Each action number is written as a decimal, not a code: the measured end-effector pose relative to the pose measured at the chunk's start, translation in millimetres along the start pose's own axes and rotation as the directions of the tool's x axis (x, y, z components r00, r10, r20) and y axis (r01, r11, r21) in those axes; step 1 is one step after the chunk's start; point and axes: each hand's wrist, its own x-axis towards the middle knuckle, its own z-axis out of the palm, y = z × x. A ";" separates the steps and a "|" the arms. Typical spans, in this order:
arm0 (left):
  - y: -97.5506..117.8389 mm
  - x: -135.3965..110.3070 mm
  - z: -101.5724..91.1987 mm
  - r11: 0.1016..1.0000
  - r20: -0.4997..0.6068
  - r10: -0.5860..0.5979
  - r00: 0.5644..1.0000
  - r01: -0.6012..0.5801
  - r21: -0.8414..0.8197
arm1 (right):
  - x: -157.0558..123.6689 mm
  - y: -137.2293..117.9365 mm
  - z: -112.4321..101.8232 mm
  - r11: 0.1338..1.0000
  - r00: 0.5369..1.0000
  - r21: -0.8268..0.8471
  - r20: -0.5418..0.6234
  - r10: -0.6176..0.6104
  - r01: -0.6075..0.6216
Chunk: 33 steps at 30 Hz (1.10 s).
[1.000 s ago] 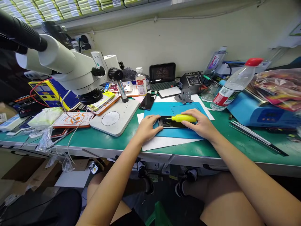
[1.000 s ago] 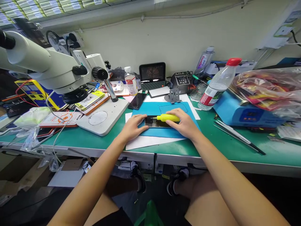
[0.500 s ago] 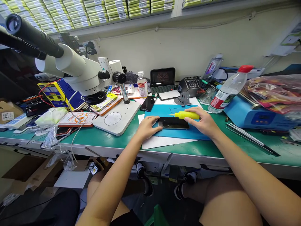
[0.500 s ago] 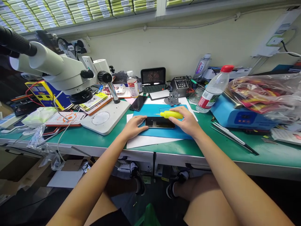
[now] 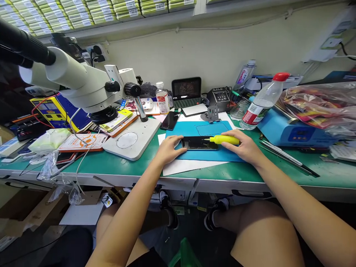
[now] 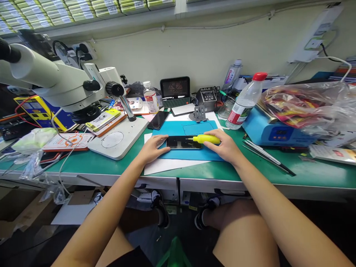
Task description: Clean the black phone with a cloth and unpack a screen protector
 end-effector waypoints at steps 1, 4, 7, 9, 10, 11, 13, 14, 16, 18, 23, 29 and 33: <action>-0.4 -0.1 0.4 1.000 0.000 0.000 1.000 0.000 -0.002 | -0.7 0.4 1.0 1.000 1.000 0.002 0.006 0.003 -0.003; -1.2 -0.1 1.3 1.000 -0.001 0.005 1.000 -0.005 -0.001 | -1.2 -0.1 2.3 1.000 1.000 0.005 0.004 0.006 -0.006; -1.4 0.1 1.3 1.000 -0.002 0.005 1.000 -0.005 0.006 | -1.1 -1.9 1.5 1.000 1.000 0.006 0.004 0.010 -0.010; -0.9 -0.1 0.9 1.000 0.000 0.002 1.000 -0.002 0.002 | -1.0 -3.0 0.8 1.000 1.000 0.006 0.007 0.018 -0.018; -0.4 -0.2 0.7 1.000 0.001 0.001 1.000 -0.001 0.000 | -0.9 -3.4 0.6 1.000 1.000 0.006 0.008 0.022 -0.022; 0.0 -0.3 0.5 1.000 0.001 0.000 1.000 0.000 -0.002 | -0.9 -3.6 0.6 1.000 1.000 0.008 0.007 0.026 -0.026; 0.8 -0.5 0.2 1.000 0.001 -0.002 1.000 0.002 0.001 | -0.9 -3.3 0.8 0.999 1.000 0.016 0.002 0.031 -0.031; 1.1 -0.6 0.1 1.000 0.000 0.000 1.000 0.000 0.002 | -1.0 -2.8 1.0 0.999 0.999 0.020 -0.001 0.034 -0.034; 1.6 -0.5 -0.1 1.000 -0.002 0.008 1.000 -0.008 0.003 | -1.5 -1.1 1.2 0.999 0.999 0.025 -0.009 0.042 -0.042; 2.1 -0.3 -0.4 1.000 -0.005 0.016 1.000 -0.016 0.004 | -2.5 1.0 0.1 0.998 0.998 0.029 -0.026 0.062 -0.061; 3.0 -0.4 -0.5 1.000 -0.014 0.004 1.000 -0.004 -0.002 | -7.6 5.1 -12.1 0.989 0.985 0.057 -0.101 0.142 -0.137; 0.2 -0.2 1.5 1.000 -0.016 0.016 1.000 -0.016 -0.015 | -15.3 7.7 -22.5 0.983 0.977 0.038 -0.111 0.184 -0.181; 0.7 -0.7 0.8 1.000 -0.014 0.010 1.000 -0.010 -0.019 | -16.3 9.3 -19.4 0.964 0.961 0.133 -0.123 0.247 -0.230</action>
